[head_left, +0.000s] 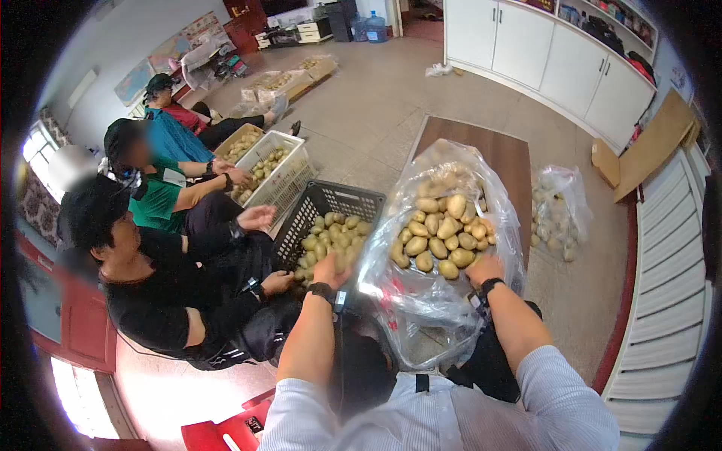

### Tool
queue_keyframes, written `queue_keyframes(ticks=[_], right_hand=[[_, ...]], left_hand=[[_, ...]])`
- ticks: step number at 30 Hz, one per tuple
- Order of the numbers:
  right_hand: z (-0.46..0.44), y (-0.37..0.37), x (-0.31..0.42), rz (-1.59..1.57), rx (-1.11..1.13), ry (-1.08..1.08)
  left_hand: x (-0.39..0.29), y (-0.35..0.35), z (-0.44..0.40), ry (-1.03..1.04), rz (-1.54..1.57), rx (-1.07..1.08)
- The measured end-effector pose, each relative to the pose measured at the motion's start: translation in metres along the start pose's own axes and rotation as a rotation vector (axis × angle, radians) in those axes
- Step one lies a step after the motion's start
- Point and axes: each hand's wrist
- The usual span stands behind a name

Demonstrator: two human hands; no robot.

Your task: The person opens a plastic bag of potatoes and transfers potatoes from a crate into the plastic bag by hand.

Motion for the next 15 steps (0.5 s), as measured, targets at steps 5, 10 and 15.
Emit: queue_keyframes(ticks=[5, 10, 15], right_hand=[[0.005, 0.059, -0.003, 0.086, -0.447, -0.138], [0.008, 0.071, -0.01, 0.141, -0.431, -0.229], [0.018, 0.065, -0.006, 0.079, -0.527, -0.317]], left_hand=[[0.007, -0.005, -0.007, 0.01, 0.006, -0.073], [0.004, -0.006, -0.003, 0.031, -0.003, -0.068], [0.003, -0.005, 0.002, 0.059, 0.002, -0.111]])
Point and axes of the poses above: each hand's wrist, its own z-axis away from the middle knuckle, its own y-axis out of the palm, x = y × z, and after that the axes turned 1 degree about -x, right-handed
